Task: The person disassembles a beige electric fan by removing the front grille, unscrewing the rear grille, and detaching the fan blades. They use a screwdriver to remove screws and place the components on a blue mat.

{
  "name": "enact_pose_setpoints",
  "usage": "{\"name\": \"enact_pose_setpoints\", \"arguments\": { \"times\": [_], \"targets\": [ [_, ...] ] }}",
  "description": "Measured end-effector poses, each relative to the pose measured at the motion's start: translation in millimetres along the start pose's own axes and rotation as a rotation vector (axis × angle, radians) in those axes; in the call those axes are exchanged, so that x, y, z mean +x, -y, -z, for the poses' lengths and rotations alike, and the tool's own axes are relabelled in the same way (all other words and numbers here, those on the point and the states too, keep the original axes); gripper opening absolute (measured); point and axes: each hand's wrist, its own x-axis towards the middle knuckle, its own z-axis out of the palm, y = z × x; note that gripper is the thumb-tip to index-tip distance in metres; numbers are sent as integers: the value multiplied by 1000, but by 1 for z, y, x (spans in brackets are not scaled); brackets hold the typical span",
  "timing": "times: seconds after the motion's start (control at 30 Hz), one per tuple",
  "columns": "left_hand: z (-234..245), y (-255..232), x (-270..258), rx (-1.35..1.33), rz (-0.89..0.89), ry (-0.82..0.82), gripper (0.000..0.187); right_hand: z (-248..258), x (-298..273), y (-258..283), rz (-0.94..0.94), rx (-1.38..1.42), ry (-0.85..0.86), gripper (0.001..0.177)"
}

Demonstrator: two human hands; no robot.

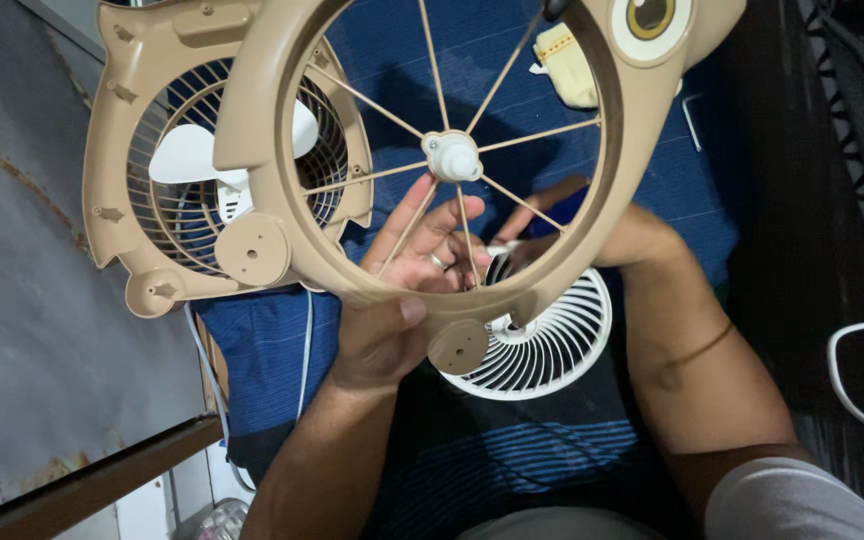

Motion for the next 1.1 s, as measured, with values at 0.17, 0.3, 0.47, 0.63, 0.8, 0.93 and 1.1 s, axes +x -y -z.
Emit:
{"name": "enact_pose_setpoints", "arguments": {
  "times": [0.17,0.3,0.47,0.63,0.8,0.93,1.1],
  "targets": [
    [1,4,2,111,-32,-18,102,-15,14,-5,178,190,238,27],
    [1,3,2,97,-60,6,106,-13,16,-7,159,252,290,28],
    [-3,-3,2,82,-44,-10,108,-3,6,-6,136,221,30,24],
    [-9,-16,-1,-6,-85,-39,107,11,0,-17,151,570,-90,17],
    [3,-25,0,400,-279,-139,94,21,2,-42,461,940,-319,17],
    [10,-30,18,1150,-405,-154,82,32,10,-57,582,1040,-583,25],
    [-5,-2,54,1924,-396,-143,96,37,16,-69,596,993,-821,24]
  ]
}}
